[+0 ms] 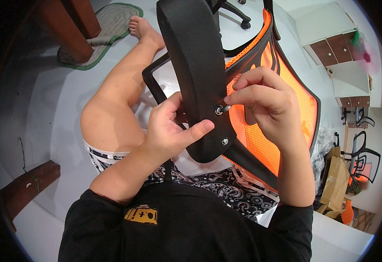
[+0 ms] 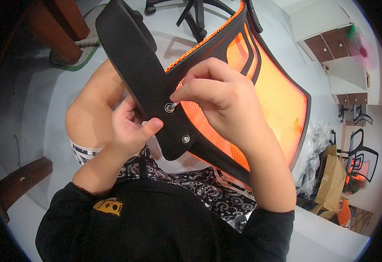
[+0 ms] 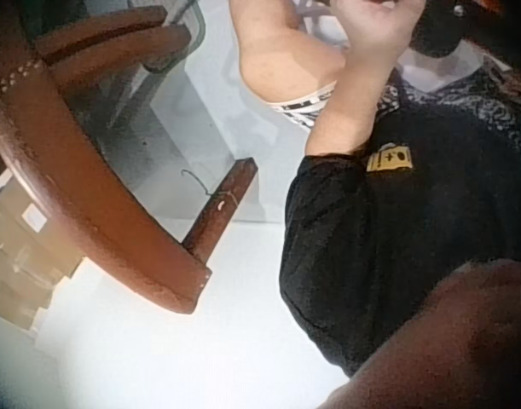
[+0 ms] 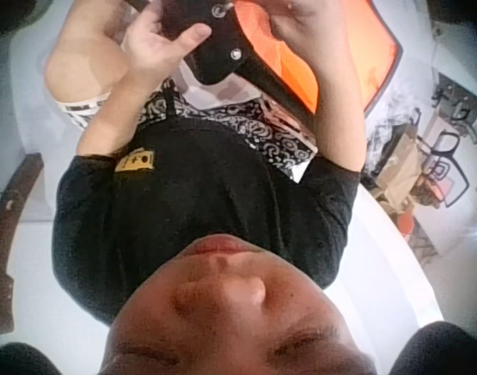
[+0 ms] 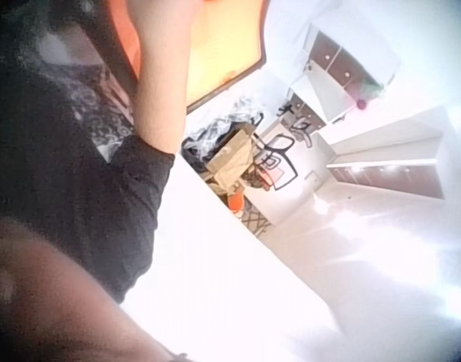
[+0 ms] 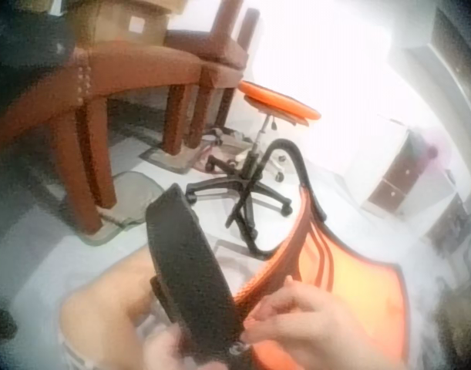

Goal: The person assembles an orange mesh office chair by attaching the backrest to the seat frame. They use an Allen key to tighten screws and secure the components together.

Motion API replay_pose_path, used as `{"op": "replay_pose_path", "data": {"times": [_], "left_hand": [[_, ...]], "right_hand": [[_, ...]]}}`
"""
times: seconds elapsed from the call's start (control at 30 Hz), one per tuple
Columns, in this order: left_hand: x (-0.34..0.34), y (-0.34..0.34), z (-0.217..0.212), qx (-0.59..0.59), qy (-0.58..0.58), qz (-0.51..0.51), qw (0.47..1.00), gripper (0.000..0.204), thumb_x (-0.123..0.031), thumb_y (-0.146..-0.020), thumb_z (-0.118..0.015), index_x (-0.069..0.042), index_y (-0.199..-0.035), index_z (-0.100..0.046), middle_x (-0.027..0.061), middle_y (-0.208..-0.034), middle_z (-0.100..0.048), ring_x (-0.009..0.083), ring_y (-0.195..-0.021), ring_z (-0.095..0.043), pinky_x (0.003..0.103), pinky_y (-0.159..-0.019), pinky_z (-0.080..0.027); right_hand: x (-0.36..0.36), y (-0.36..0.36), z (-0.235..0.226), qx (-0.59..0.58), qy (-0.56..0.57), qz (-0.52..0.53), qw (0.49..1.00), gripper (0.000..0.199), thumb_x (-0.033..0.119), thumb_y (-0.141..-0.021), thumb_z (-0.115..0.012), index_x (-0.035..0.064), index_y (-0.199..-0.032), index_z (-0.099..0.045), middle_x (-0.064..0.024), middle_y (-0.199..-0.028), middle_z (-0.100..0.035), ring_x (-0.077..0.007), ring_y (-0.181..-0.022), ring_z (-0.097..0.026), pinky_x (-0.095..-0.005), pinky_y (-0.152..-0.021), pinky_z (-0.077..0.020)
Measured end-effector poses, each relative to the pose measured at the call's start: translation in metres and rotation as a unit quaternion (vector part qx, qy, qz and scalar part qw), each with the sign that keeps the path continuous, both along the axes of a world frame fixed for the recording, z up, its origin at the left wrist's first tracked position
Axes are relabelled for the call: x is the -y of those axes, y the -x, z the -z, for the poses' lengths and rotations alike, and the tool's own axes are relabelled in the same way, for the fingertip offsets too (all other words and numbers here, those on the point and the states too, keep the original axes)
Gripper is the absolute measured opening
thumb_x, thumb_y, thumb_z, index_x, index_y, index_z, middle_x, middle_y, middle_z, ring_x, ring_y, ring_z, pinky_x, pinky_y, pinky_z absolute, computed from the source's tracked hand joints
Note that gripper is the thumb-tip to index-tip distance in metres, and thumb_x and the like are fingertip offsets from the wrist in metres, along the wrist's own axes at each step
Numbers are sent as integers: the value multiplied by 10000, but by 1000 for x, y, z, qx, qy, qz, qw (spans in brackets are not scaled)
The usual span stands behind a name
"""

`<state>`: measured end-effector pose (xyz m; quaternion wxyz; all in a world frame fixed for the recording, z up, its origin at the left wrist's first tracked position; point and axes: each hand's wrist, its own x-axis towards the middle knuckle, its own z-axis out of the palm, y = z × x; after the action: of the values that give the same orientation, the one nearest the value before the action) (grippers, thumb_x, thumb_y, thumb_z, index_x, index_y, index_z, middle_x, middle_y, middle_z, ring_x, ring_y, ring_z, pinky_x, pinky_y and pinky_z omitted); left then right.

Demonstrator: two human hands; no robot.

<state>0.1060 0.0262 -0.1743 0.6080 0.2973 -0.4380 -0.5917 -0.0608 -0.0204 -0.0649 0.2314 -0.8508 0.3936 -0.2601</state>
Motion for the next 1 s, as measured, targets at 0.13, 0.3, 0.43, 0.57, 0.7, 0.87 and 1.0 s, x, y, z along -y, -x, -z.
{"op": "replay_pose_path", "data": {"times": [0.13,0.3,0.43,0.57,0.7,0.87,1.0], "left_hand": [[0,0,0,-6,-4,5,1000,428,-155,-732,-719,55,-1034,-500,96,-929,-605,102,-806,-589,220,-704,-491],[-1,0,-2,-13,-6,3,1000,423,-150,-731,-719,51,-1035,-502,92,-926,-606,100,-807,-588,221,-705,-491],[0,1,-3,-16,-11,10,1000,415,-141,-730,-719,49,-1029,-502,90,-924,-605,98,-819,-584,222,-715,-489],[-1,1,-2,-19,-8,-1,1000,409,-141,-730,-719,46,-1021,-501,84,-915,-604,90,-805,-579,212,-703,-484],[-2,1,-2,-15,-13,-3,1000,421,-154,-725,-730,40,-1020,-500,76,-909,-604,82,-792,-573,202,-685,-477],[-2,1,3,-13,-7,-1,1000,456,-179,-710,-754,30,-1027,-501,63,-905,-603,73,-794,-566,193,-674,-465],[-3,2,3,-27,-15,1,1000,464,-176,-706,-758,22,-1035,-498,59,-913,-602,72,-806,-565,195,-687,-461]], "right_hand": [[0,2,1,-37,77,-18,996,212,-29,-635,-620,144,-747,-673,-6,-786,-553,-153,-679,-543,-281,-608,-437],[4,1,-5,-118,193,-67,972,227,6,-638,-608,192,-755,-665,26,-765,-541,-128,-644,-513,-290,-650,-394],[8,9,-3,-120,212,-87,966,234,-17,-592,-631,144,-758,-667,4,-748,-551,-124,-632,-514,-249,-542,-374],[-7,8,-7,-110,123,-20,986,236,-54,-590,-670,74,-786,-646,-34,-703,-559,-133,-599,-519,-230,-487,-383],[-25,7,8,-64,116,62,989,199,37,-625,-705,110,-793,-627,-2,-636,-509,-158,-561,-498,-283,-554,-363],[-50,-5,16,-15,121,142,982,158,-1,-645,-700,58,-761,-611,-29,-645,-532,-156,-554,-516,-272,-499,-397],[-69,-13,26,33,125,157,979,174,-28,-653,-687,11,-809,-622,-81,-713,-585,-172,-629,-572,-248,-544,-458]]}}
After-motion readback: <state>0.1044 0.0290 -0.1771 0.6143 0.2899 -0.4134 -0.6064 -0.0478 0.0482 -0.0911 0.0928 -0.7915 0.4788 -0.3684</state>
